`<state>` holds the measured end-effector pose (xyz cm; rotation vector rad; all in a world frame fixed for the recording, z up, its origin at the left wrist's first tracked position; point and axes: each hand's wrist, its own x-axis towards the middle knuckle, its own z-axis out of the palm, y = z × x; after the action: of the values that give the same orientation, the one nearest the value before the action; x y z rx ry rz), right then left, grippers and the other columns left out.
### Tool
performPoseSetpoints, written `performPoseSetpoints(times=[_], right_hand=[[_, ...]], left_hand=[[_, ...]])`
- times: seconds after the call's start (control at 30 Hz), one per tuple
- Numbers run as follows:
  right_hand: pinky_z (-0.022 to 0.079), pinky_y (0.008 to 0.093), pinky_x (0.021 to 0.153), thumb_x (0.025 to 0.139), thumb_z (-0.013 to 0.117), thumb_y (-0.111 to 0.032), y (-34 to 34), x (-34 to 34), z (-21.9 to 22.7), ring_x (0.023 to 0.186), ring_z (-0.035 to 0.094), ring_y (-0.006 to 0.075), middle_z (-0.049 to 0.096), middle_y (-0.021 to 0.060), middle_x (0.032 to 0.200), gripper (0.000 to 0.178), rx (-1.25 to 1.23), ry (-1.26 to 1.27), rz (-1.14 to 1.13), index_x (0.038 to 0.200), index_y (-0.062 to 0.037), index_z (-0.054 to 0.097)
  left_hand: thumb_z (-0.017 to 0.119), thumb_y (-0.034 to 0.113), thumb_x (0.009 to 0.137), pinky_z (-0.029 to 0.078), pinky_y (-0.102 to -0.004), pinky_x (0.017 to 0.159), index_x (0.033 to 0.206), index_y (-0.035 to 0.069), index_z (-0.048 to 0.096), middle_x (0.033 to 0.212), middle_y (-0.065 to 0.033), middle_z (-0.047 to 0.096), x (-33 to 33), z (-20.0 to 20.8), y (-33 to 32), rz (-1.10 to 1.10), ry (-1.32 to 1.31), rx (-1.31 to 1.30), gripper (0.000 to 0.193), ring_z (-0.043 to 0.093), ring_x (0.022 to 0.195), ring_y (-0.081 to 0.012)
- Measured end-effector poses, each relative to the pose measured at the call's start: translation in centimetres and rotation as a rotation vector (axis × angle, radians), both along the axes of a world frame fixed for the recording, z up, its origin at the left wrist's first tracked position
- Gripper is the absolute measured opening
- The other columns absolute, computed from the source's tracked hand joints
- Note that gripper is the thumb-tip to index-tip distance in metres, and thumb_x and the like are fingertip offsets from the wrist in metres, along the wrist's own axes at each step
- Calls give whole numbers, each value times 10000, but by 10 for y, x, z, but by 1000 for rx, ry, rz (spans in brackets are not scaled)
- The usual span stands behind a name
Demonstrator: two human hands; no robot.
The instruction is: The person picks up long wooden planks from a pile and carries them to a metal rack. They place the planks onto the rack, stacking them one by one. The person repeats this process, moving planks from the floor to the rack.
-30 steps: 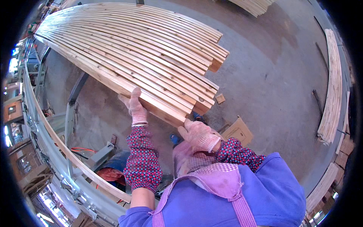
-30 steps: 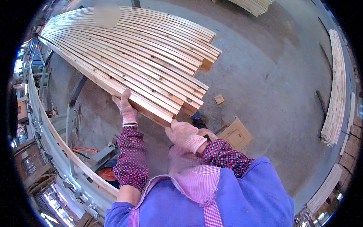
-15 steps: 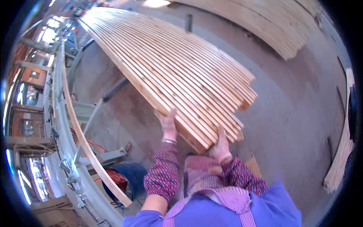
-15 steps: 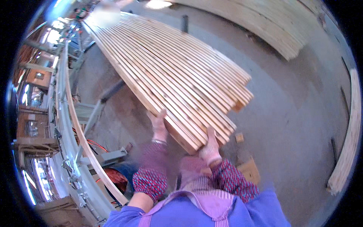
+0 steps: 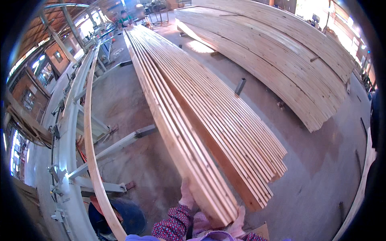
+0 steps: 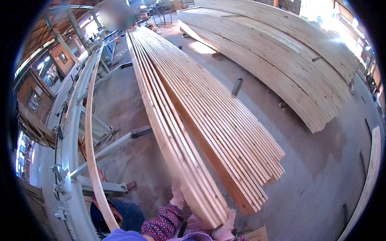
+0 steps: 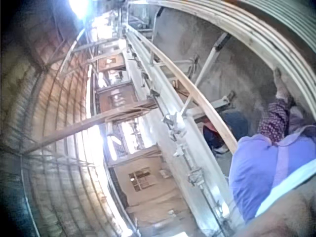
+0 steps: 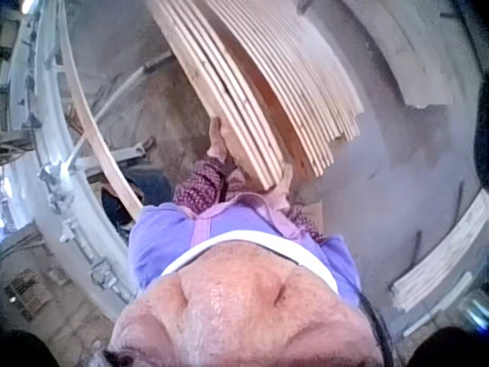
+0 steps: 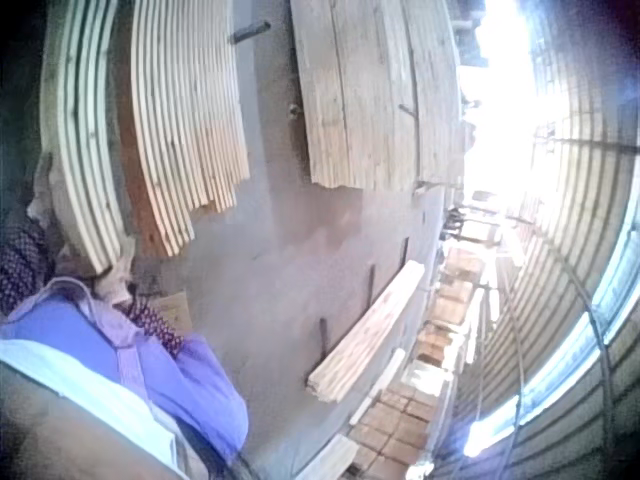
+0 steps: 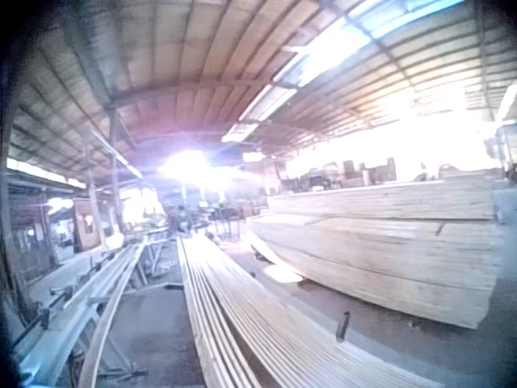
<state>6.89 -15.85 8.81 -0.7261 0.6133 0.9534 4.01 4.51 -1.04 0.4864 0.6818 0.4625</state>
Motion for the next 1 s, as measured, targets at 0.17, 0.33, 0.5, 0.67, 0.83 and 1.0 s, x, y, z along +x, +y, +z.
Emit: performPoseSetpoints(times=[0.17,0.33,0.5,0.67,0.83,1.0], right_hand=[[463,465,959,846,473,-641,10,-5,-10,1117,552,344,532,206,1257,787,-92,-15,61,1340,-28,458],[475,471,940,860,479,-604,4,7,-11,1078,570,342,554,205,1213,740,-133,-58,47,1321,-25,473],[486,477,921,874,486,-567,-4,15,-13,1038,588,339,576,204,1168,692,-145,-83,61,1302,-23,489],[498,484,901,888,492,-529,-14,20,-15,999,606,337,597,202,1123,644,-109,-72,123,1283,-20,504],[510,490,882,902,499,-492,-34,35,-18,960,624,334,619,201,1079,597,-62,-72,187,1264,-18,519],[521,496,863,916,505,-455,-54,51,-19,920,642,332,641,200,1034,550,40,-76,355,1245,-15,534]], left_hand=[[458,841,715,451,-474,986,1386,85,432,1293,-159,542,2,-57,-8,85,-149,-141,1011,535,1148,-352],[503,788,725,429,-474,1006,1385,81,433,1306,-156,534,17,-62,-13,53,-228,-201,970,528,1153,-354],[544,763,710,408,-480,1030,1396,77,424,1328,-164,523,20,-71,-15,-2,-320,-301,977,511,1179,-365],[516,783,711,415,-473,1024,1391,102,443,1333,-137,530,19,-23,-16,44,-163,-236,966,512,1183,-354],[567,666,749,460,-453,972,1347,66,471,1261,-152,571,36,10,-15,61,-212,-73,853,561,1113,-340],[585,544,795,515,-387,873,1238,88,546,1102,-105,626,11,-21,28,205,-11,164,637,612,984,-246]])
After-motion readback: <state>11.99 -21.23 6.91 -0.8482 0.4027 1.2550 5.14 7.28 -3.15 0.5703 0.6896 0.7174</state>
